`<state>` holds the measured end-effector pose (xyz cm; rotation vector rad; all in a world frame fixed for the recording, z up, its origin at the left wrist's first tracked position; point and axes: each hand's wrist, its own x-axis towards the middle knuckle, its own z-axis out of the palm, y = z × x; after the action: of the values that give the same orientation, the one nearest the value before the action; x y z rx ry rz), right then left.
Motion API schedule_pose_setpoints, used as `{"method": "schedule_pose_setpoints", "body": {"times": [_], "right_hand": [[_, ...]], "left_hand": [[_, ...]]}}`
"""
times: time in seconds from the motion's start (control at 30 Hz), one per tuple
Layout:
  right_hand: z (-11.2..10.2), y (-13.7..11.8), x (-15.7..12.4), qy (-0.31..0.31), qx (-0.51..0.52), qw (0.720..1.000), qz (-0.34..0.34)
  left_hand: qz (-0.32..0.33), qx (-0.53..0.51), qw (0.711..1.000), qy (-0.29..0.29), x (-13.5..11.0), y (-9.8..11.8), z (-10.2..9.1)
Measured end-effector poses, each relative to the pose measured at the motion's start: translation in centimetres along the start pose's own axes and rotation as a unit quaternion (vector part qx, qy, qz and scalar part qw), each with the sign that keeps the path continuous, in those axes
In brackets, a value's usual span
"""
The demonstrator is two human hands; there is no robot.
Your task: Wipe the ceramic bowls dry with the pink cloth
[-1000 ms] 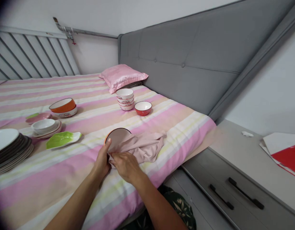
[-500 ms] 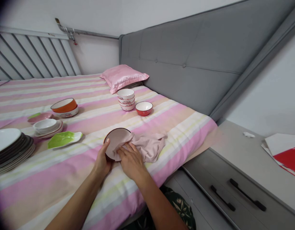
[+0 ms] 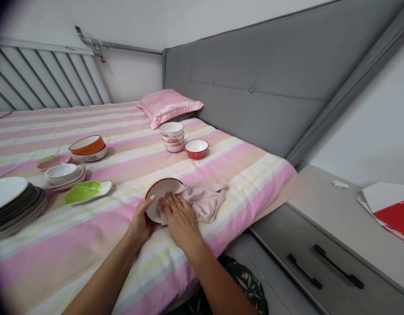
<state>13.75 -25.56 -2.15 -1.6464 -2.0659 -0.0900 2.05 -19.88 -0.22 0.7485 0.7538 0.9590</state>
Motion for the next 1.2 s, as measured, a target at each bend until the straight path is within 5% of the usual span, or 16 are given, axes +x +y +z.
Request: {"method": "schedule_pose_setpoints", "body": {"times": [0.2, 0.47, 0.63, 1.03, 1.2], "right_hand": [[0.0, 0.2, -0.1, -0.018, 0.029, 0.999, -0.012], [-0.7, -2.0, 0.0, -0.040, 0.118, 0.987, 0.101], [-1.2, -1.8, 0.4, -0.055, 0.127, 0.989, 0.053], [-1.8, 0.3, 0.3, 0.027, 0.151, 0.987, -0.041], [-2.8, -0.2, 0.1, 0.152, 0.239, 0.959, -0.019]], "left_hand": [[0.030, 0.032, 0.999, -0.006, -0.3, 0.0, 0.3], [0.081, 0.041, 0.995, 0.033, -0.7, -0.5, 1.3], [0.082, 0.006, 0.993, 0.085, 0.1, -1.3, 0.7], [0.006, -0.100, 0.993, 0.066, -0.4, -0.2, 1.4], [0.050, -0.129, 0.984, 0.116, -0.1, 0.0, 1.3]]}}
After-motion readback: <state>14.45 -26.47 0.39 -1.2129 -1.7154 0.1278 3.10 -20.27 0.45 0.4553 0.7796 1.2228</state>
